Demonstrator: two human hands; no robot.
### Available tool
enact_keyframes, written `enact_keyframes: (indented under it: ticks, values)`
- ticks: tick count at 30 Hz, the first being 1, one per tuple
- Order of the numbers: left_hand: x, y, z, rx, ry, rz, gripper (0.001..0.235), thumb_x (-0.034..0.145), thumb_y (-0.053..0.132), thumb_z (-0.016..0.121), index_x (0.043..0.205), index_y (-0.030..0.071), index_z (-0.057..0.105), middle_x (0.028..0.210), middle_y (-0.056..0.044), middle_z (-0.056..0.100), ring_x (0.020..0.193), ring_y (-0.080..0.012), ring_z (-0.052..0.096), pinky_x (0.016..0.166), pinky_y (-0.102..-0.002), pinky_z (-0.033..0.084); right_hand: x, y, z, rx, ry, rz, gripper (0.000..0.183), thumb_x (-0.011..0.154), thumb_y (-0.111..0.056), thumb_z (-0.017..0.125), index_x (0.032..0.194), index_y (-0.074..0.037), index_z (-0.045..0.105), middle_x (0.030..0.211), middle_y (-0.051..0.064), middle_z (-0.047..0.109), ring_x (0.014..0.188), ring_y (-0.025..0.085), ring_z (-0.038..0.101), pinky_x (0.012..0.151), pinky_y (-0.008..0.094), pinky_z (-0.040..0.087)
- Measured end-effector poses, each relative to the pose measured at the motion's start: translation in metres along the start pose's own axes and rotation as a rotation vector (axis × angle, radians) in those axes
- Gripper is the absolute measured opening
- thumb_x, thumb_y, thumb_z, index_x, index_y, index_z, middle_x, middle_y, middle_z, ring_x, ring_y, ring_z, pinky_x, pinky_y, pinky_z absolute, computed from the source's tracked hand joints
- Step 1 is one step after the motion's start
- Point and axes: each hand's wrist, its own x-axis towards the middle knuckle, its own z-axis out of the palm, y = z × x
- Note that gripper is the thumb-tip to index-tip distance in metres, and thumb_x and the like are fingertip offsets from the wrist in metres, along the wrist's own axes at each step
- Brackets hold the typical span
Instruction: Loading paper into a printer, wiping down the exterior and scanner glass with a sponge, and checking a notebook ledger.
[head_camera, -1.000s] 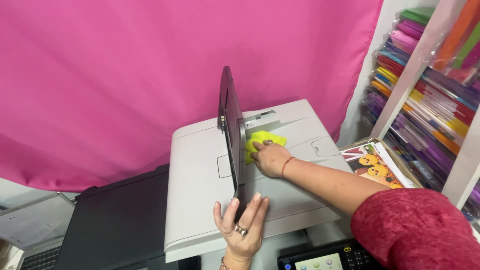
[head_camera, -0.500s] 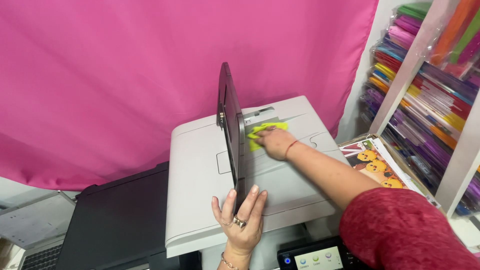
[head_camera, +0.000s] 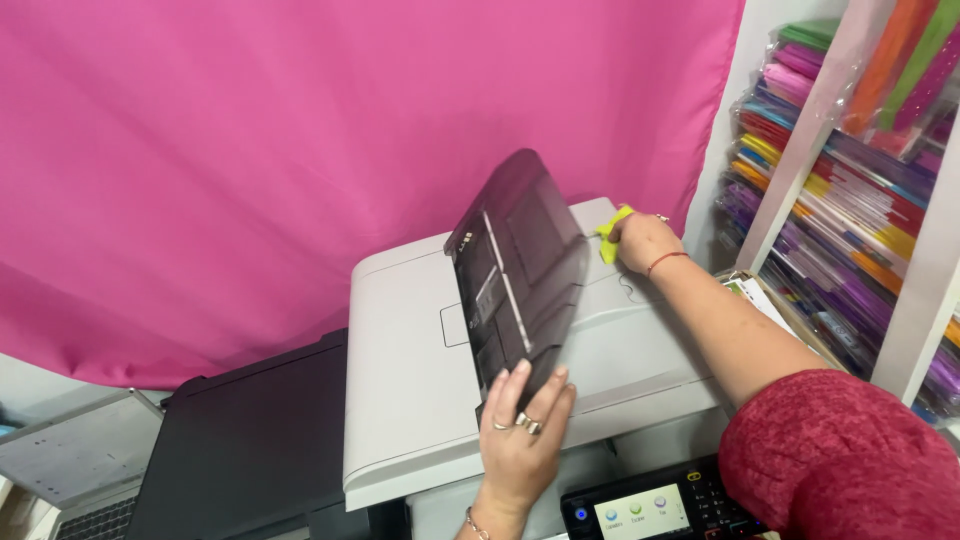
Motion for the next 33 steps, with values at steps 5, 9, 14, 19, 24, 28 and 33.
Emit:
enact_keyframes:
  ticks: [5,9,14,19,24,28,33]
  values:
    - [-0.001,0.009,0.001,-0.053,-0.075,0.029,0.015,0.092,0.017,0.070,0.107,0.019,0.076,0.129,0.010,0.068,0.130,-0.0226,0.054,0.104,-0.044,0.047,0.014,0.001,0.019,-0.062,0.094,-0.358,0.034,0.084,-0.019,0.053,0.113,-0.011,0.068,0.121,0.006,0.068,0.099,0.031,0.062,0.089,0.041,0.046]
    - [-0.005,0.009,0.005,-0.077,-0.100,0.036,0.016,0.093,0.018,0.068,0.108,0.020,0.076,0.129,0.010,0.069,0.131,-0.0229,0.054,0.105,-0.044,0.044,0.059,0.015,0.053,0.053,-0.041,-0.644,0.063,0.090,-0.043,0.044,0.140,-0.006,0.053,0.146,0.019,0.055,0.133,0.040,0.050,0.108,0.051,0.042]
    - [-0.007,0.015,0.013,-0.057,-0.079,0.048,0.015,0.092,0.019,0.069,0.105,0.020,0.075,0.125,0.010,0.070,0.130,-0.0206,0.055,0.104,-0.043,0.042,0.099,0.021,0.069,-0.064,-0.190,-0.278,0.068,0.087,-0.057,0.044,0.149,-0.028,0.045,0.156,0.008,0.045,0.152,0.034,0.030,0.116,0.069,0.022]
    - [-0.010,0.014,0.010,-0.074,-0.126,0.044,0.014,0.090,0.019,0.070,0.103,0.021,0.075,0.123,0.012,0.070,0.131,-0.0197,0.055,0.105,-0.043,0.040,0.094,0.042,0.062,-0.101,-0.132,-0.341,0.046,0.098,-0.028,0.046,0.139,-0.014,0.060,0.165,0.010,0.034,0.149,0.037,0.034,0.123,0.055,0.029]
    - [-0.012,0.014,0.010,-0.116,-0.213,0.063,0.014,0.090,0.016,0.065,0.101,0.018,0.073,0.121,0.008,0.071,0.131,-0.0203,0.055,0.106,-0.044,0.039,0.009,0.055,0.023,0.025,0.064,-0.302,0.048,0.088,-0.010,0.053,0.132,-0.020,0.069,0.139,0.010,0.064,0.114,0.037,0.066,0.103,0.043,0.050]
    - [-0.015,0.013,0.010,-0.141,-0.251,0.057,0.017,0.090,0.017,0.063,0.105,0.018,0.072,0.124,0.008,0.071,0.132,-0.0217,0.053,0.109,-0.046,0.037,-0.056,0.068,-0.001,0.006,0.034,-0.322,0.046,0.087,-0.009,0.054,0.129,-0.021,0.071,0.134,0.003,0.069,0.109,0.032,0.069,0.100,0.039,0.052]
    - [-0.026,0.015,0.015,-0.129,-0.286,0.045,0.019,0.091,0.020,0.060,0.105,0.017,0.073,0.118,0.008,0.073,0.134,-0.0197,0.051,0.117,-0.052,0.027,-0.157,0.059,-0.047,-0.084,-0.180,-0.044,0.048,0.095,-0.019,0.050,0.139,-0.032,0.064,0.107,0.001,0.079,0.063,0.018,0.069,0.066,0.032,0.058]
